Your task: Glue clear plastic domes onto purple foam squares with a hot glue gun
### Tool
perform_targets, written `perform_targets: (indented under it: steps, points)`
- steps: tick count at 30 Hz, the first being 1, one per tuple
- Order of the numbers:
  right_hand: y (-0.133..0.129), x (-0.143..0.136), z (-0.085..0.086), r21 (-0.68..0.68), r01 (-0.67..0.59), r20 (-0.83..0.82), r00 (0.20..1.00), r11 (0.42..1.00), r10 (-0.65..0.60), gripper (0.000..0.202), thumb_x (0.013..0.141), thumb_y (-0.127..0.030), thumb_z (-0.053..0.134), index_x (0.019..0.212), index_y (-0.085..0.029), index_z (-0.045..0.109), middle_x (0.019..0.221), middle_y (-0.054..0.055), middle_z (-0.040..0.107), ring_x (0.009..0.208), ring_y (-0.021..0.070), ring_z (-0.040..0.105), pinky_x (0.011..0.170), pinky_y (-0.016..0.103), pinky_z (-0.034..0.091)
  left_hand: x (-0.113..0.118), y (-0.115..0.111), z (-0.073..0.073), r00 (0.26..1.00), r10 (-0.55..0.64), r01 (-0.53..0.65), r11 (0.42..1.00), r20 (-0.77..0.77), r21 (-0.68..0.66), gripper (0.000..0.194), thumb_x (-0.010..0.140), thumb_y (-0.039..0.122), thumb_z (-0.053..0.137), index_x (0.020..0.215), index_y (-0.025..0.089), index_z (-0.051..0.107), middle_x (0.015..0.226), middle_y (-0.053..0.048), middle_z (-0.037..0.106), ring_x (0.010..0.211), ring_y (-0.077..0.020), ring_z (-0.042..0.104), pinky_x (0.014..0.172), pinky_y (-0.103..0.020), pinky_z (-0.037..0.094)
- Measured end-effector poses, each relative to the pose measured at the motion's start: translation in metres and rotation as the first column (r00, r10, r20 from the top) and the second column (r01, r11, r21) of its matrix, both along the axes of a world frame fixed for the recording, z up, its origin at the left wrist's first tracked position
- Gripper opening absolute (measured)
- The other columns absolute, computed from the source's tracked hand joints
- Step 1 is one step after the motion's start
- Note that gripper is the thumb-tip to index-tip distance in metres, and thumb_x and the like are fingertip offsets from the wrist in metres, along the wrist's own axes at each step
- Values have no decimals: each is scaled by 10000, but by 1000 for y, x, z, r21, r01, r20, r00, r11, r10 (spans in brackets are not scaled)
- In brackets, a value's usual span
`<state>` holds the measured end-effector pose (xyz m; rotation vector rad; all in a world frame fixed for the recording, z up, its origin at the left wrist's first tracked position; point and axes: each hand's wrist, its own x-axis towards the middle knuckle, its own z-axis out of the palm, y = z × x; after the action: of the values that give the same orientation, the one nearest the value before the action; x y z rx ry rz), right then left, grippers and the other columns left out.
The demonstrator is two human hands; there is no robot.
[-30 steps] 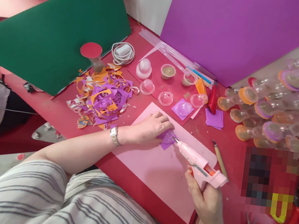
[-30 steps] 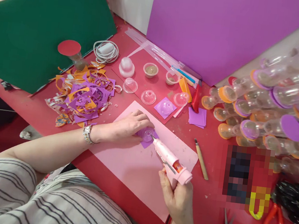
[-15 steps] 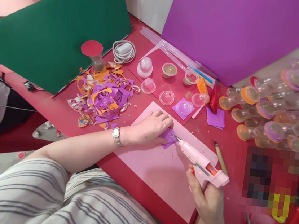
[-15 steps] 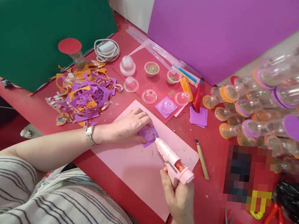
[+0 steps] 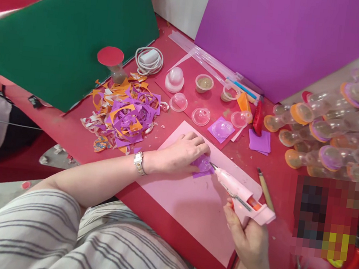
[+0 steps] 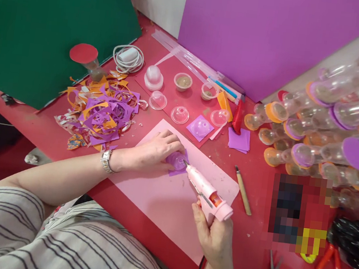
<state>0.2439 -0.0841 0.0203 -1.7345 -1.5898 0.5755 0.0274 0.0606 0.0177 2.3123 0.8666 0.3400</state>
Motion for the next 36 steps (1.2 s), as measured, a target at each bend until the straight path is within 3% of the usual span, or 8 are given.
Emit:
perform_targets:
  steps: [6,13,18,25,36]
  points:
    - [-3,3,-3,-32,-13,-14,1000,999,13,309,841,-490,641,816,-186,689,681,82,751,596,231,735,549,266,607,-1,1,-6,999,5,-7,999,34,44,286,826,301,651,1072,174,580,1071,-102,578,1005,-259,483,853,-384,443]
    - [-4,9,-4,-52,-37,-8,999,998,37,274,833,-451,664,808,-183,711,674,77,750,596,225,734,545,262,610,-1,2,-8,1000,0,-1,999,18,40,341,784,183,644,1112,177,553,1100,-105,574,1038,-260,486,854,-370,445]
    - [-6,11,-7,3,-98,-8,995,995,98,164,846,-338,671,841,-178,709,698,72,751,610,220,738,545,250,606,0,2,-6,999,30,-28,998,-31,49,486,737,336,776,1116,161,528,1110,-121,581,1039,-280,486,832,-381,439]
    - [-5,9,-6,12,-93,22,995,996,93,212,860,-387,660,847,-179,700,699,73,755,604,218,737,551,237,603,1,1,-10,1000,29,-28,996,-12,83,328,829,355,697,1041,161,539,1054,-112,592,1005,-264,487,843,-375,429]
    - [-1,4,-4,46,-71,40,997,996,69,245,872,-417,634,840,-179,686,671,66,746,580,216,732,533,234,598,1,1,-3,1000,-2,3,1000,7,-17,333,820,321,693,1096,168,587,1095,-106,581,1049,-268,483,882,-380,442]
